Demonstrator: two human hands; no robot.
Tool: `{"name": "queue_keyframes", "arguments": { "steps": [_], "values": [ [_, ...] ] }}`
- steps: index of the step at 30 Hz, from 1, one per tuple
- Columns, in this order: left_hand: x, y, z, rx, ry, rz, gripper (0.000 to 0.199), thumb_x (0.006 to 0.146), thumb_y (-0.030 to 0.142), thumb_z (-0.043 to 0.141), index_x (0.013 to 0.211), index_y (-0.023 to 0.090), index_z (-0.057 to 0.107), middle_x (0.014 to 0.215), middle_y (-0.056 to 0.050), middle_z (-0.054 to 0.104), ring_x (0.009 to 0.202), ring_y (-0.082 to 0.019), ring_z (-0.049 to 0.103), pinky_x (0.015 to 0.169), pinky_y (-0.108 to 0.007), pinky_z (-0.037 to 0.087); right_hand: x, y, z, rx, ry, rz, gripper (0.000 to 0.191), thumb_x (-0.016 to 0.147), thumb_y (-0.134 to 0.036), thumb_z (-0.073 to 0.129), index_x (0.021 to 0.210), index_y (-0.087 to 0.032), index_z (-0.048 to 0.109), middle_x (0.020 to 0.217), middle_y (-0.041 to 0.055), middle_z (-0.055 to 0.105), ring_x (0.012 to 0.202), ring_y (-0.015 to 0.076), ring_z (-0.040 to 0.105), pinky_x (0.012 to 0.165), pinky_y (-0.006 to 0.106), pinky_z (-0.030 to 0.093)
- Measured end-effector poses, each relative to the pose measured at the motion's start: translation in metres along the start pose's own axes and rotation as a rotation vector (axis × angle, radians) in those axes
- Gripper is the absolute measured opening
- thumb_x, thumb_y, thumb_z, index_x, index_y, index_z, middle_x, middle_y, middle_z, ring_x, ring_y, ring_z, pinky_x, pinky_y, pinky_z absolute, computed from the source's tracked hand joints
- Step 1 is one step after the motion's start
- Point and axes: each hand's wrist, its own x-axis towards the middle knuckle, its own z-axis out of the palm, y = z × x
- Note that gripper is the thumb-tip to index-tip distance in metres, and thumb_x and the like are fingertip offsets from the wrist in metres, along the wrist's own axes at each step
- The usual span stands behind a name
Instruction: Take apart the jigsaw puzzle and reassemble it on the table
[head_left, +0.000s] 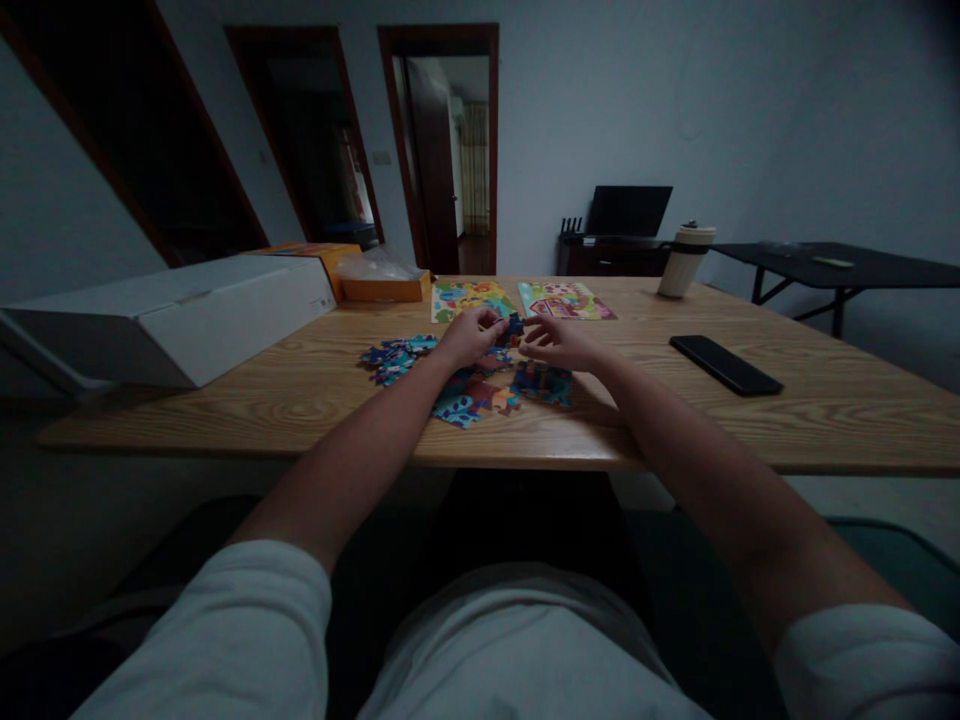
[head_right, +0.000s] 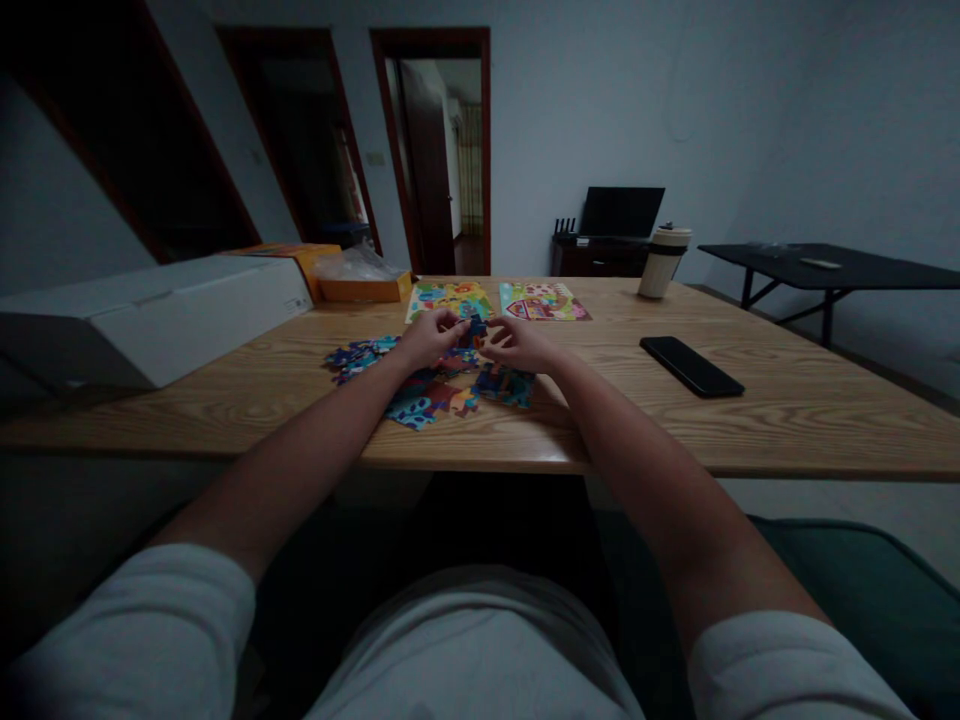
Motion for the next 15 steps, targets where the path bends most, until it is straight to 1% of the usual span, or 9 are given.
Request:
{"name": "queue_keyframes", "arguments": {
  "steps": [2,4,5,7,10,15],
  "values": [
    [0.003,-0.004,-0.006,-0.009,0.097,0.022,0.020,0.090,0.035,0.064,0.084,0.017,0.060,0.078,-0.003,0.067,0.073,-0.017,0.063,0.069,-0.028,0.049,-0.002,0.002,-0.005,-0.250,-0.144,0.035,0.070,0.069,-0.056,0.082,0.127,-0.021,0.065,0.120,0.0133,0.070,0.103,0.0284,0.067,0.087,0.038,0.056],
    [0.005,-0.009,-0.011,-0.037,0.140,0.029,0.020,0.090,0.036,0.063,0.084,0.017,0.059,0.078,-0.003,0.067,0.073,-0.017,0.062,0.069,-0.028,0.049,-0.004,0.001,-0.008,-0.423,-0.269,0.050,0.069,0.063,-0.064,0.083,0.117,-0.023,0.073,0.120,0.0114,0.070,0.107,0.0316,0.066,0.092,0.040,0.053],
    [0.005,-0.011,-0.012,-0.044,0.150,0.029,0.020,0.090,0.036,0.062,0.083,0.017,0.059,0.077,-0.003,0.066,0.072,-0.017,0.062,0.069,-0.028,0.049,-0.004,-0.001,-0.009,-0.481,-0.301,0.048,0.068,0.062,-0.067,0.082,0.114,-0.024,0.075,0.120,0.0109,0.070,0.108,0.0323,0.065,0.093,0.040,0.052],
    [0.006,-0.014,-0.013,-0.036,0.157,0.027,0.019,0.089,0.035,0.062,0.082,0.018,0.059,0.077,-0.003,0.066,0.072,-0.017,0.061,0.070,-0.029,0.048,-0.005,-0.004,-0.009,-0.540,-0.309,0.044,0.070,0.061,-0.071,0.080,0.113,-0.024,0.075,0.122,0.0113,0.069,0.109,0.0322,0.064,0.093,0.041,0.051],
    [0.005,-0.014,-0.012,-0.010,0.171,0.024,0.021,0.088,0.037,0.063,0.082,0.018,0.059,0.078,-0.003,0.066,0.073,-0.016,0.061,0.071,-0.028,0.047,-0.005,-0.005,-0.007,-0.506,-0.293,0.063,0.073,0.061,-0.067,0.082,0.118,-0.023,0.070,0.118,0.0110,0.069,0.102,0.0292,0.066,0.086,0.038,0.053],
    [0.003,-0.011,-0.008,-0.047,0.146,0.037,0.020,0.088,0.036,0.064,0.085,0.018,0.059,0.077,-0.002,0.064,0.071,-0.015,0.060,0.070,-0.028,0.048,-0.006,-0.002,-0.002,-0.293,-0.266,0.100,0.063,0.067,-0.044,0.085,0.120,-0.020,0.060,0.112,0.0097,0.070,0.091,0.0234,0.067,0.071,0.031,0.055]
  ]
}}
